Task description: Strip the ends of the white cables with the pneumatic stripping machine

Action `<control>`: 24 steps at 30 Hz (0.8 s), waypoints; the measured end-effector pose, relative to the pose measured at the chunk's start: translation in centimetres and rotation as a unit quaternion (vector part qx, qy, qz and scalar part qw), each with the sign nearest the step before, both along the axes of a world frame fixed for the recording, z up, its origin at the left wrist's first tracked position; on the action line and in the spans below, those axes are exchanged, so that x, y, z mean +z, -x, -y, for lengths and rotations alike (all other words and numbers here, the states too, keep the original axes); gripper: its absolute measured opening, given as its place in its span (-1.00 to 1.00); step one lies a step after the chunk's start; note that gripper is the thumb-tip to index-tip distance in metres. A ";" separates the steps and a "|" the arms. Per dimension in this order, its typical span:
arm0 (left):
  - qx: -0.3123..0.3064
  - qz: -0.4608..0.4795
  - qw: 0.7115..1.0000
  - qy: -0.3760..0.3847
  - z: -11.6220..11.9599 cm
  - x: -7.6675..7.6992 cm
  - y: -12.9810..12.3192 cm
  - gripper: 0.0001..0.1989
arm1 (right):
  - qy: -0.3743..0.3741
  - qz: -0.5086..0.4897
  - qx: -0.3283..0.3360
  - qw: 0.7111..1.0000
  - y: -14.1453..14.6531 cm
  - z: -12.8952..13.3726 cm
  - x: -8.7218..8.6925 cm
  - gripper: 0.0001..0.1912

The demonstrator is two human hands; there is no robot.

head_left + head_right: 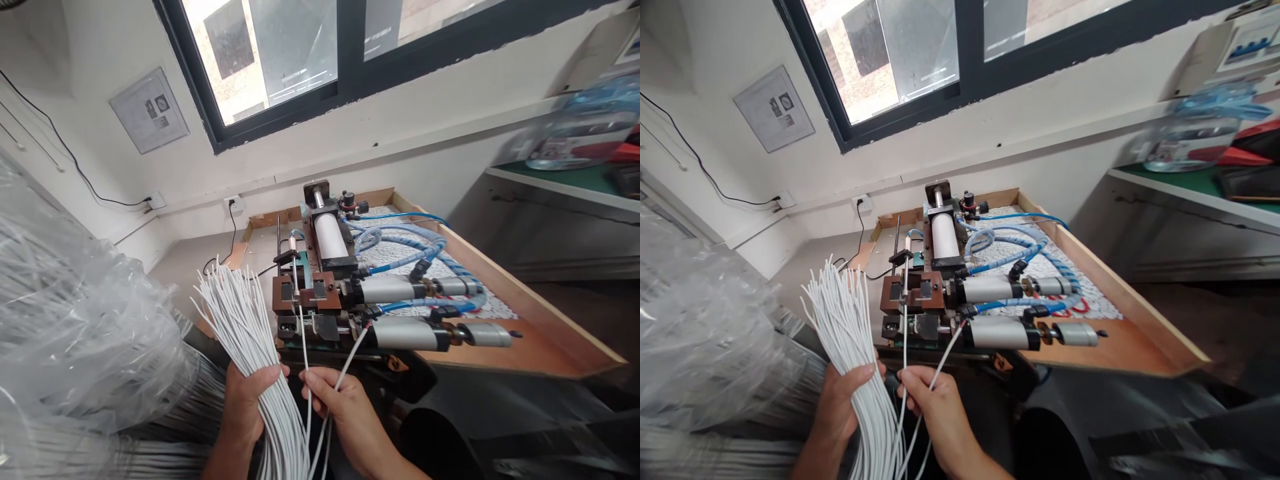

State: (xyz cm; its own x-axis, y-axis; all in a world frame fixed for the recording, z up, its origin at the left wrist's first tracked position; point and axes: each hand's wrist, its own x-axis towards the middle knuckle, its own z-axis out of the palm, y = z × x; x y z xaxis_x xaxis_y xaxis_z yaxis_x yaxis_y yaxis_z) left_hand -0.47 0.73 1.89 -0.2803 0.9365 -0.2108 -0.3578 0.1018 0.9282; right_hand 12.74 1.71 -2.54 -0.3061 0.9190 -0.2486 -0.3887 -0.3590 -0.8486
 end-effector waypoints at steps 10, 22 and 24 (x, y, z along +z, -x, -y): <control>-0.005 -0.031 0.999 -0.021 -1.1 0.3 0.4 -0.83 | 0.082 -0.108 -0.036 0.990 0.7 -1.4 0.4 -0.73; -0.012 -0.046 0.999 -0.021 -0.7 0.8 -0.7 -0.84 | 0.116 -0.140 -0.001 0.983 1.0 -2.1 1.3 -0.72; -0.012 -0.037 0.999 -0.012 -0.5 0.2 -1.0 -0.79 | 0.104 -0.143 0.037 0.983 1.1 -2.2 1.5 -0.71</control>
State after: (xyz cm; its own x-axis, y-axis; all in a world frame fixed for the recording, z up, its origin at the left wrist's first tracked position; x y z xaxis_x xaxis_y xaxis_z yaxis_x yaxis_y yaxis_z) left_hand 0.50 1.22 2.08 -0.2709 0.9480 -0.1673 -0.2864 0.0866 0.9542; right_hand 11.62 3.94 -1.02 -0.4547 0.8299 -0.3233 -0.5678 -0.5498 -0.6126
